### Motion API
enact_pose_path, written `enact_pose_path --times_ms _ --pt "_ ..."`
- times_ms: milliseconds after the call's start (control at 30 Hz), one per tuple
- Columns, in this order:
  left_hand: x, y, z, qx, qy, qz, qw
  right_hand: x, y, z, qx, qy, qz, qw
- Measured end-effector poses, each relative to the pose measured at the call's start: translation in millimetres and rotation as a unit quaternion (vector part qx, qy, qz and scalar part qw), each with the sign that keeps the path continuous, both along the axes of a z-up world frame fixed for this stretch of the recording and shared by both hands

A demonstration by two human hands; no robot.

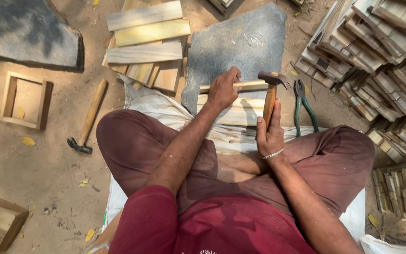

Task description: The person sits cross-legged on the ground and assembles small wooden frames by nailing thin wooden strips together. They use a hammer to drive nails into the wood, occasionally using pliers to adjust the nails. The person repeatedly picks up wood pieces, aligns them, and hammers them into place.

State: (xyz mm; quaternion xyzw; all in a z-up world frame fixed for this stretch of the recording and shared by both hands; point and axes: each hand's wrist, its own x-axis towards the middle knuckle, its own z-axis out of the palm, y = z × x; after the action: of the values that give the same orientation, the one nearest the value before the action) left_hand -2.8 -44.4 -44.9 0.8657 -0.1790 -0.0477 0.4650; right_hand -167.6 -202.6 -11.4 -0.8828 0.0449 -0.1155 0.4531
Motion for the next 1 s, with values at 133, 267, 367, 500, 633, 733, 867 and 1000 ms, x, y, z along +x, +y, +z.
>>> enact_pose_path --times_ms 133,267,367,500,633,733,867,1000 --pt "2.9 -5.3 -1.1 0.024 0.021 0.002 0.999 0.3 -5.0 -16.5 -0.084 0.145 0.01 0.986" --pt "4.8 -0.6 0.1 0.02 0.026 -0.005 0.999 5.4 -3.9 -17.2 -0.12 0.005 0.006 0.993" --pt "4.9 -2.2 0.7 0.028 0.027 -0.006 0.999 9.5 -6.6 -17.2 -0.192 0.048 0.039 0.979" --pt "2.7 -2.8 1.6 0.036 0.051 -0.008 0.998 11.5 -16.4 -16.3 -0.244 0.152 0.004 0.958" --pt "6.5 -1.0 0.6 0.028 0.041 -0.009 0.999 16.5 -29.6 -10.4 -0.251 -0.046 0.021 0.967" --pt "3.6 -3.8 -2.1 0.05 0.048 -0.011 0.998 9.7 -33.7 -3.9 -0.335 -0.039 0.061 0.94" --pt "1.6 -0.9 3.4 0.038 0.029 0.005 0.999 15.2 -21.1 9.0 -0.297 0.025 -0.004 0.954" --pt "-5.4 -0.9 2.5 0.031 0.013 0.003 0.999 6.0 -24.8 29.1 -0.197 -0.073 0.022 0.977"
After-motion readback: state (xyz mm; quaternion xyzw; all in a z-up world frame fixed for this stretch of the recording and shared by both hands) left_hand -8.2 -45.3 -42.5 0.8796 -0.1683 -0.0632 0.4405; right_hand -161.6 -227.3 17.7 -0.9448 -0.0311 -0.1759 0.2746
